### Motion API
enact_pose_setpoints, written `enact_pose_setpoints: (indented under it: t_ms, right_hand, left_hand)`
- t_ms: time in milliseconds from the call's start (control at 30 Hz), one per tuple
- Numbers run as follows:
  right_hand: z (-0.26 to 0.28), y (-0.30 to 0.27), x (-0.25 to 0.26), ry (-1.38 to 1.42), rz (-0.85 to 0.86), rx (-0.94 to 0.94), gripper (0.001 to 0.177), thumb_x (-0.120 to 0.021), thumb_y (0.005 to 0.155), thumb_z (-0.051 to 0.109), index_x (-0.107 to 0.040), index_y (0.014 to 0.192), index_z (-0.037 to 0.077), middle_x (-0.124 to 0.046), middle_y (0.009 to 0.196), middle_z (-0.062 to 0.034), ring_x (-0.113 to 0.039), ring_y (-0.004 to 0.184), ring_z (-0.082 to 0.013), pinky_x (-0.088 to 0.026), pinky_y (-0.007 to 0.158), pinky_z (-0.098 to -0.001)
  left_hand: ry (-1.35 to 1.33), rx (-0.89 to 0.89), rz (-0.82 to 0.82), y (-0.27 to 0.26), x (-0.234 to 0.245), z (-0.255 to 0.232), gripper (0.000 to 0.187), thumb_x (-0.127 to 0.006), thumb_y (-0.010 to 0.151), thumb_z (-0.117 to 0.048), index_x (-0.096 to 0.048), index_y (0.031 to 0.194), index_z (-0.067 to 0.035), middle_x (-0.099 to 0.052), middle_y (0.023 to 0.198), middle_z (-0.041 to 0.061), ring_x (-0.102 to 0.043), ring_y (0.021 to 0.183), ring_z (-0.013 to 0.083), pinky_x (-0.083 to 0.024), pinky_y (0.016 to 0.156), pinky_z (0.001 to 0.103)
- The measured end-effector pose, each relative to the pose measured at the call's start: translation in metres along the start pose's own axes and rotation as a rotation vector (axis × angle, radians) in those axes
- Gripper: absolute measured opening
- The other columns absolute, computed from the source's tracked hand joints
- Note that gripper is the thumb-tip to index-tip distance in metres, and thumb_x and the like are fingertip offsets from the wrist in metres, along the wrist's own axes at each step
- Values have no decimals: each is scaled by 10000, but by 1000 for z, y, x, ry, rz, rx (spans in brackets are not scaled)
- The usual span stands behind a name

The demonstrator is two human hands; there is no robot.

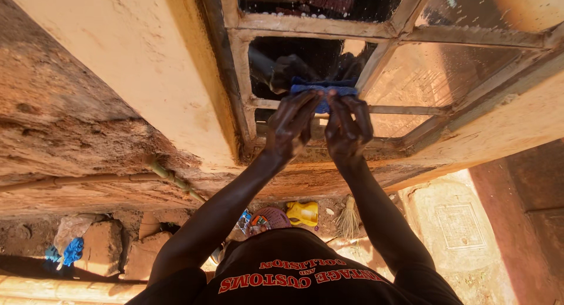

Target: The person wipes the individual glass panes of a window frame with a blue cloth after dipping it into a bucket of soapy water.

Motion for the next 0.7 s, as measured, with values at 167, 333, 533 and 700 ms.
enact_pose_setpoints:
  t_ms: [167,333,533,700]
  right_hand:
    - [-5,-29,-41,176,52,98,191,-716,1022,-54,-740,1200,13,-698,1102,-124,-693,959,-208,-647,713,-262]
    - [25,-28,-79,133,128,206,223,-707,1035,-36,-720,1255,0,-666,1132,-132,-673,939,-191,-630,724,-260]
    - [40,-30,-74,181,240,200,387,-731,1011,181,-667,1369,49,-628,1204,-107,-623,1057,-225,-566,854,-368]
    - [52,-23,-90,186,132,186,575,-764,973,331,-568,1472,121,-543,1259,-78,-526,1187,-228,-460,992,-444]
  left_hand:
    - [108,-105,-273,-11,14,29,225,-636,994,-55,-755,1183,-32,-735,1193,154,-725,1114,235,-622,819,325]
    - [292,46,-299,-12,67,21,188,-664,1026,-27,-746,1196,-39,-730,1175,124,-704,1115,245,-646,932,368]
    - [306,195,-251,-22,86,-2,296,-647,983,48,-703,1272,16,-700,1234,162,-677,1146,284,-592,968,390]
    - [-394,361,-419,-42,82,16,342,-488,926,98,-708,1161,-16,-715,1258,176,-756,1164,229,-610,1027,381]
Point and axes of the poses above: each hand's wrist, its own y-axis towards the middle knuckle, its own x-axis out of the back of the hand, z = x × y, the point moved 4 cm from there along y, towards the middle knuckle
